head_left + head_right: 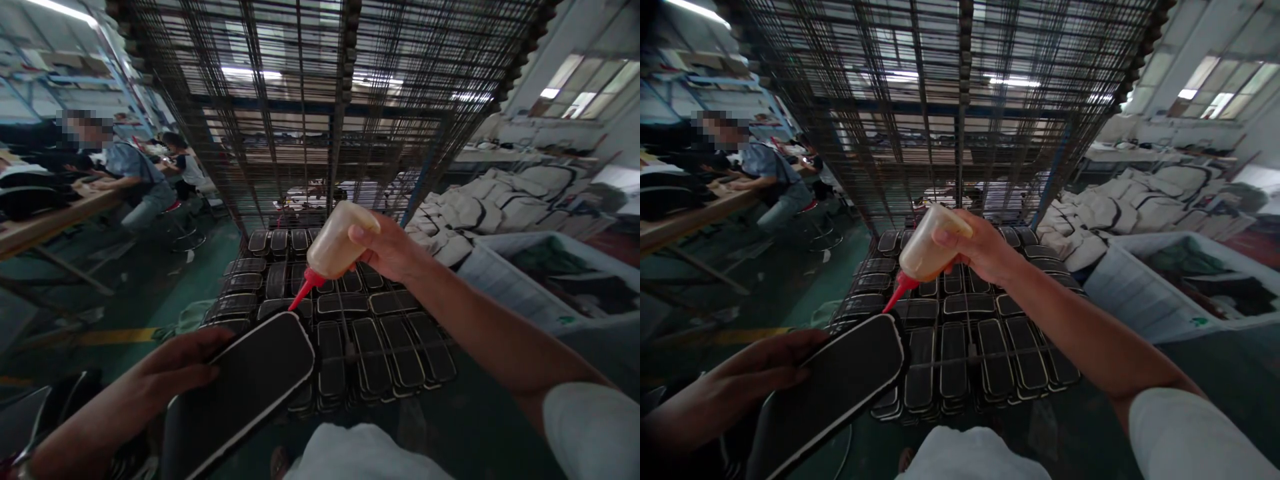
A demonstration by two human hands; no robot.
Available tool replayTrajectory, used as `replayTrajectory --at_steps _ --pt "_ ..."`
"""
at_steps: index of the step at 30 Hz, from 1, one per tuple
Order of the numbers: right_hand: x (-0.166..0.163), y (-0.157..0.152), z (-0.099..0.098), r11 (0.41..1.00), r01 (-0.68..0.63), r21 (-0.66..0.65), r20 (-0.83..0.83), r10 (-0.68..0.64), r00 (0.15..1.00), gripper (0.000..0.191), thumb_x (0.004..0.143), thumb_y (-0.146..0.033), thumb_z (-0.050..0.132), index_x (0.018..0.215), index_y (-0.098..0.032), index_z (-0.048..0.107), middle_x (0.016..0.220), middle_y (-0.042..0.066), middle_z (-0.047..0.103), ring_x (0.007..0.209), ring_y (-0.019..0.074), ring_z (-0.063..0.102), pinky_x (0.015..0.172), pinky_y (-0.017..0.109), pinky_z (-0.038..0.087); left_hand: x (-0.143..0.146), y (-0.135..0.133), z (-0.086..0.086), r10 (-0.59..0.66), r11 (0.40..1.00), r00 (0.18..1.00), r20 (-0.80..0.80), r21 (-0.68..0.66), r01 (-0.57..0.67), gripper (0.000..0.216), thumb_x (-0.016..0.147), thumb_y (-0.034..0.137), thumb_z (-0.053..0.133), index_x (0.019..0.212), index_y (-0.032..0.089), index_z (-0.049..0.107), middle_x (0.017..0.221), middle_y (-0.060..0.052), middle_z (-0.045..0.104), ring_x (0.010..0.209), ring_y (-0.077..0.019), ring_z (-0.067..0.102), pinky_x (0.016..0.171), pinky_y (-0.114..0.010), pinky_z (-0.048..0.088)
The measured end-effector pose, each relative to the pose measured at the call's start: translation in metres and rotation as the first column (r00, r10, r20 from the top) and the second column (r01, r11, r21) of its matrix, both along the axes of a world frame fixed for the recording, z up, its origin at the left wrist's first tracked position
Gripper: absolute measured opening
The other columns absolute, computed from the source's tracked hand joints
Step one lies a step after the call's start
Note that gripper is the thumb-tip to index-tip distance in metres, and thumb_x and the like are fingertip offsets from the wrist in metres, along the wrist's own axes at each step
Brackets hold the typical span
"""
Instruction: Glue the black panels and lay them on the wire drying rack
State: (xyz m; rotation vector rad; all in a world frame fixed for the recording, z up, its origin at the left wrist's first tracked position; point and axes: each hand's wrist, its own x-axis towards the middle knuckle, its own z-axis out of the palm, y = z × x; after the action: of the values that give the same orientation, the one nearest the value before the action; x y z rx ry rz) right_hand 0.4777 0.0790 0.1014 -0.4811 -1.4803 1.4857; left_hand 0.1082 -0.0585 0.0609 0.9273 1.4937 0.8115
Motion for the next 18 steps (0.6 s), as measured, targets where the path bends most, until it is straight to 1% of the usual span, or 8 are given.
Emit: replayTrajectory --at_steps 2,4,7,9,12,15,18 --pt "0.000 0.000 0.000 1.000 0.009 0.001 -0.001 -0.009 1.000 0.059 0.080 -0.062 0.101 0.111 -0.021 0.072 0.094 0.005 0.075 0.077 0.0201 0.074 0.051 0.024 0.060 -0.002 0.001 0.000 -0.017 1.000 1.000 0.000 0.001 0.017 0.053 0.053 0.044 0.107 0.099 0.022 0.093 0.103 -0.007 0.092 0.092 -0.0373 0.086 0.078 -0.039 0.072" --pt "0.000 0.001 0.000 1.000 0.015 0.000 0.002 -0.015 1.000 0.059 0.079 -0.062 0.101 0.109 -0.021 0.071 0.091 0.004 0.075 0.074 0.0193 0.073 0.050 0.024 0.060 -0.004 0.003 0.000 -0.050 0.999 0.999 0.004 -0.011 0.050 0.051 0.053 0.044 0.107 0.098 0.025 0.093 0.103 -0.006 0.092 0.093 -0.0368 0.086 0.077 -0.038 0.072" --pt "0.000 0.002 -0.001 1.000 0.021 -0.007 0.006 -0.021 1.000 0.060 0.077 -0.062 0.102 0.106 -0.021 0.070 0.089 0.003 0.074 0.071 0.0180 0.071 0.049 0.024 0.060 -0.009 0.004 -0.001 -0.146 0.988 0.989 0.024 -0.038 0.146 0.046 0.059 0.045 0.106 0.101 0.031 0.094 0.105 -0.005 0.092 0.096 -0.0368 0.086 0.082 -0.039 0.072" --pt "-0.001 0.001 -0.001 1.000 0.022 -0.011 -0.001 -0.022 1.000 0.060 0.076 -0.061 0.103 0.107 -0.021 0.070 0.091 0.003 0.074 0.072 0.0181 0.071 0.048 0.023 0.059 -0.012 0.003 -0.002 -0.180 0.983 0.983 0.027 -0.037 0.180 0.044 0.064 0.047 0.104 0.105 0.033 0.094 0.108 -0.006 0.092 0.098 -0.0376 0.086 0.084 -0.039 0.072" --pt "-0.003 0.000 -0.001 1.000 0.016 -0.021 -0.005 -0.016 1.000 0.058 0.075 -0.059 0.103 0.107 -0.022 0.072 0.090 0.003 0.074 0.071 0.0183 0.071 0.048 0.024 0.058 -0.012 0.001 -0.003 -0.165 0.985 0.986 0.036 -0.034 0.166 0.045 0.061 0.047 0.105 0.103 0.035 0.094 0.109 -0.005 0.093 0.098 -0.0385 0.086 0.081 -0.039 0.073" --pt "-0.005 -0.002 -0.001 0.999 0.010 -0.031 -0.002 -0.010 1.000 0.055 0.076 -0.058 0.103 0.107 -0.022 0.073 0.087 0.002 0.072 0.068 0.0172 0.069 0.048 0.024 0.057 -0.010 0.000 -0.004 -0.152 0.987 0.987 0.051 -0.039 0.154 0.045 0.057 0.048 0.106 0.099 0.037 0.095 0.106 -0.005 0.093 0.097 -0.0403 0.086 0.083 -0.042 0.073" --pt "-0.007 -0.003 -0.003 0.999 0.008 -0.040 -0.009 -0.008 1.000 0.056 0.076 -0.058 0.103 0.107 -0.022 0.074 0.087 0.002 0.072 0.067 0.0171 0.068 0.047 0.024 0.057 -0.011 0.000 -0.006 -0.141 0.988 0.990 0.030 -0.061 0.143 0.050 0.054 0.050 0.106 0.102 0.037 0.096 0.115 -0.007 0.092 0.106 -0.0450 0.085 0.089 -0.048 0.072"
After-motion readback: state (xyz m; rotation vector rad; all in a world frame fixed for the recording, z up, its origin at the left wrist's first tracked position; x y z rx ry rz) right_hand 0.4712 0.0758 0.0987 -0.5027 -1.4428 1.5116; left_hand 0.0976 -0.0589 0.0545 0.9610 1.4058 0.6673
